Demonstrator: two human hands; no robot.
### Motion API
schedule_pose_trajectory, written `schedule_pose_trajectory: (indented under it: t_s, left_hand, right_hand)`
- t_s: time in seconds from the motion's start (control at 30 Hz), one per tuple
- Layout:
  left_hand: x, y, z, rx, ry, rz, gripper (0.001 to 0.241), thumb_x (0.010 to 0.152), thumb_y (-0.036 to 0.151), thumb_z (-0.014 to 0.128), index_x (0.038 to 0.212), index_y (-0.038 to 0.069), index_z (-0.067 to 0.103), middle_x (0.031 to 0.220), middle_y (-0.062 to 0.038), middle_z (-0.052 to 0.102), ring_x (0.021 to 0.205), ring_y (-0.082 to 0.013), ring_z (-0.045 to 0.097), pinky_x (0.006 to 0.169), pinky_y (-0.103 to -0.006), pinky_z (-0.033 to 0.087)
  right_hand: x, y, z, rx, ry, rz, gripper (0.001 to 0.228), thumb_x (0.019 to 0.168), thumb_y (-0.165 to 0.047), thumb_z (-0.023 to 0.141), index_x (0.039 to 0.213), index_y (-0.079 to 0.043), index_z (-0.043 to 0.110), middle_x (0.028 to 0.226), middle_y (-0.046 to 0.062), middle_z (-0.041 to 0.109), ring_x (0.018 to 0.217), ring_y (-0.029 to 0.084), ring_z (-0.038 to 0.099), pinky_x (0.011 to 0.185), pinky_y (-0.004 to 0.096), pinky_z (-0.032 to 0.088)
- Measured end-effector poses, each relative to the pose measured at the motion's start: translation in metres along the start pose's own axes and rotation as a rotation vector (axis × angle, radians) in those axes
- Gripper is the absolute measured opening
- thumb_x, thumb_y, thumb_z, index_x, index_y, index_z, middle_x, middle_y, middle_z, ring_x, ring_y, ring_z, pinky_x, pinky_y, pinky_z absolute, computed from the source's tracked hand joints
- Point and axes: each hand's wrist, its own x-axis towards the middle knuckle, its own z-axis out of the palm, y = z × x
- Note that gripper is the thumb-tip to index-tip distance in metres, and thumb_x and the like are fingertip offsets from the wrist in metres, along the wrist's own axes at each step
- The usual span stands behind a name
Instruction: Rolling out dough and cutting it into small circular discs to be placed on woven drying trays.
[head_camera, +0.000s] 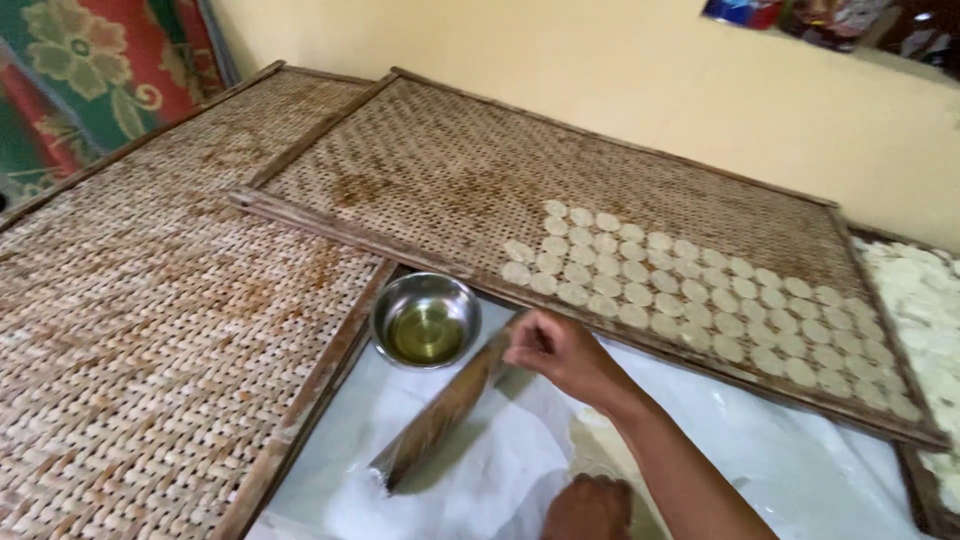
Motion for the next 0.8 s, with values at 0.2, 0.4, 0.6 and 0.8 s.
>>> schedule_pose_trajectory:
  t_s: [0.2, 0.4, 0.6, 0.8]
  left_hand:
    - [0.009, 0.033, -0.111, -0.317, -0.127, -0.054, 0.011, 0.076, 0.008, 0.077, 0.08, 0.015, 0.069, 0.082, -0.002, 0.073, 0.08, -0.0247, 0.069, 0.079, -0.0346, 0.055]
    - [0.006, 0.062, -0.165, -0.601, -0.02, -0.195, 0.006, 0.081, 0.008, 0.081, 0.079, 0.011, 0.076, 0.068, 0.001, 0.072, 0.061, -0.009, 0.06, 0.063, -0.023, 0.053]
    - [0.014, 0.094, -0.171, -1.224, 0.056, -0.423, 0.053, 0.103, 0.038, 0.042, 0.129, -0.002, 0.065, 0.123, -0.019, 0.069, 0.112, -0.0286, 0.063, 0.099, -0.0421, 0.053]
    - [0.013, 0.104, -0.162, -1.178, 0.177, -0.287, 0.079, 0.097, 0.059, 0.016, 0.161, 0.014, 0.024, 0.17, -0.004, 0.028, 0.156, -0.0232, 0.026, 0.124, -0.0464, 0.02]
  right_hand:
    - [-0.108, -0.013, -0.044, 0.359, 0.132, 0.163, 0.013, 0.086, -0.008, 0.077, 0.091, 0.002, 0.072, 0.079, 0.015, 0.072, 0.07, 0.023, 0.066, 0.067, 0.037, 0.058]
    - [-0.182, 0.037, -0.061, 0.64, 0.286, 0.25, 0.016, 0.094, -0.006, 0.068, 0.098, 0.007, 0.075, 0.087, 0.02, 0.074, 0.08, 0.028, 0.07, 0.077, 0.04, 0.057]
    - [-0.21, 0.031, -0.01, 0.27, 0.499, 0.289, 0.044, 0.094, -0.026, 0.054, 0.135, -0.014, 0.062, 0.139, 0.009, 0.066, 0.126, 0.025, 0.06, 0.104, 0.043, 0.051]
    - [-0.192, 0.026, 0.051, 0.28, 0.396, -0.188, 0.089, 0.098, -0.067, 0.03, 0.161, -0.005, 0.023, 0.172, 0.01, 0.023, 0.161, 0.027, 0.013, 0.127, 0.046, 0.002]
